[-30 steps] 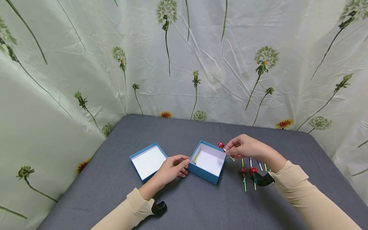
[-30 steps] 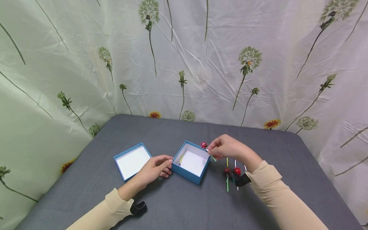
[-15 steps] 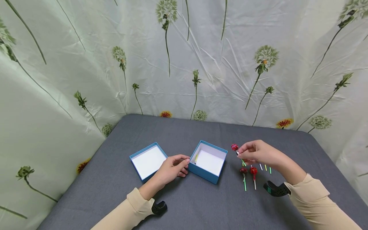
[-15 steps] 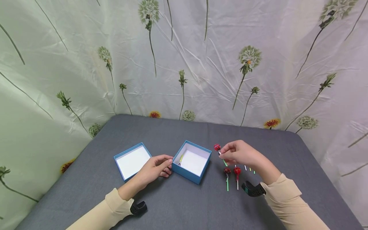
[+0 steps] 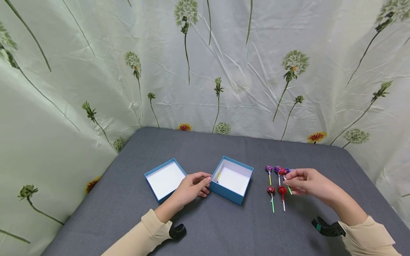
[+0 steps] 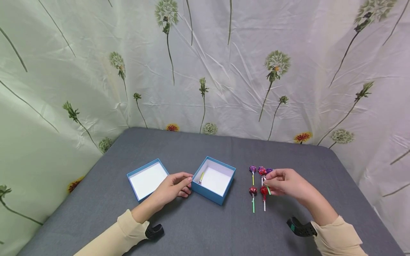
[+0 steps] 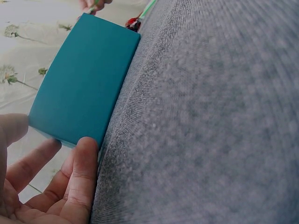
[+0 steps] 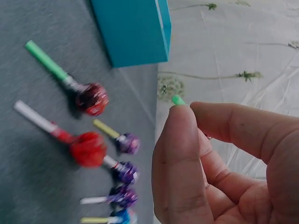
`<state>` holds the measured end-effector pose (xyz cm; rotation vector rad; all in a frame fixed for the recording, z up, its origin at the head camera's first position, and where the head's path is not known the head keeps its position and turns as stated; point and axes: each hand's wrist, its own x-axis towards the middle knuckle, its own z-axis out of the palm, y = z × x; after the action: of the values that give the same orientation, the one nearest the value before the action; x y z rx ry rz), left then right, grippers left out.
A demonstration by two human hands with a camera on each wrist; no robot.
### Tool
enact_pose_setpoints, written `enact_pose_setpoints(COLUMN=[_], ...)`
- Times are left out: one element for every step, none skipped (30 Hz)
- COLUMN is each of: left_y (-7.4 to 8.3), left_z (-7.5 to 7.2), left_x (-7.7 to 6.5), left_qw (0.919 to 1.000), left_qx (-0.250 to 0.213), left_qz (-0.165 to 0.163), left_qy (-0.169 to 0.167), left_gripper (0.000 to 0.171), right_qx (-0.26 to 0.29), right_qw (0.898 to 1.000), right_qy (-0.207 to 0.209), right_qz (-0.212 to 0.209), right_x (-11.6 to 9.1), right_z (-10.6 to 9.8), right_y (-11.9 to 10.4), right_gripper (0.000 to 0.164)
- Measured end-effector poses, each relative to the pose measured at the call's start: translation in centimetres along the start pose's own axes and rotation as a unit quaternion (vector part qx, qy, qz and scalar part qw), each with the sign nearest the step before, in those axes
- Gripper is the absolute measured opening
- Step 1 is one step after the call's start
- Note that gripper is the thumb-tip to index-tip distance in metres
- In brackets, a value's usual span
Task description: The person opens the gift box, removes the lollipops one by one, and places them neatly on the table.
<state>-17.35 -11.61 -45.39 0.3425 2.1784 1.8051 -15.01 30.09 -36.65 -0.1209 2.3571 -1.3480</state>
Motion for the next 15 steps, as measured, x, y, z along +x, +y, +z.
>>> enact_pose_setpoints(left_y=[0.0, 0.0, 0.0, 0.0, 0.0, 0.0, 0.1, 0.1, 0.1, 0.1, 0.1, 0.1, 0.1, 0.1, 0.1], left_z=[0.0, 0.0, 0.0, 0.0, 0.0, 0.0, 0.0, 0.0, 0.0, 0.0, 0.0, 0.0, 0.0, 0.0, 0.0], left_x=[0.0, 0.0, 0.0, 0.0, 0.0, 0.0, 0.0, 0.0, 0.0, 0.0, 0.0, 0.0, 0.0, 0.0, 0.0], left_qw=[1.0, 1.0, 1.0, 1.0, 1.0, 1.0, 1.0, 1.0, 1.0, 1.0, 1.0, 1.0, 1.0, 1.0, 1.0], left_qx=[-0.001, -0.001, -0.002, -0.003, -0.003, -0.003, -0.002, -0.002, -0.002, -0.002, -0.002, -0.002, -0.002, -0.003, -0.003], left_qz=[0.0, 0.0, -0.001, -0.001, -0.001, -0.001, -0.001, -0.001, -0.002, -0.002, -0.002, -0.003, -0.003, -0.003, -0.003], left_qy=[0.0, 0.0, 0.0, 0.0, 0.0, 0.0, 0.001, 0.002, 0.002, 0.002, 0.002, 0.002, 0.001, 0.001, 0.0], left_gripper=[0.037, 0.037, 0.037, 0.037, 0.037, 0.037, 0.037, 0.036, 0.036, 0.036, 0.036, 0.036, 0.036, 0.036, 0.036], right_qx=[0.002, 0.004, 0.006, 0.008, 0.011, 0.012, 0.014, 0.015, 0.018, 0.02, 0.021, 0.022, 0.025, 0.028, 0.029], right_qw=[1.0, 1.0, 1.0, 1.0, 1.0, 1.0, 1.0, 0.999, 0.999, 0.999, 0.999, 0.999, 0.998, 0.998, 0.998], right_qy=[0.0, 0.002, 0.004, 0.005, 0.007, 0.008, 0.012, 0.015, 0.018, 0.019, 0.02, 0.02, 0.02, 0.019, 0.019], right_qz=[0.003, 0.007, 0.011, 0.013, 0.015, 0.017, 0.021, 0.023, 0.027, 0.031, 0.036, 0.041, 0.047, 0.051, 0.055], right_x=[-0.2, -0.3, -0.4, -0.5, -0.6, -0.7, -0.8, -0.8, -0.8, -0.9, -0.9, -1.0, -1.0, -1.1, -1.1], right_z=[-0.1, -0.2, -0.2, -0.3, -0.3, -0.3, -0.4, -0.4, -0.4, -0.4, -0.5, -0.4, -0.4, -0.4, -0.4], right_y=[0.4, 0.8, 1.2, 1.5, 1.9, 2.2, 2.5, 2.8, 3.1, 3.3, 3.6, 3.8, 3.9, 4.1, 4.2], right_gripper=[0.027, 0.027, 0.028, 0.028, 0.028, 0.029, 0.029, 0.029, 0.03, 0.03, 0.03, 0.03, 0.03, 0.029, 0.029])
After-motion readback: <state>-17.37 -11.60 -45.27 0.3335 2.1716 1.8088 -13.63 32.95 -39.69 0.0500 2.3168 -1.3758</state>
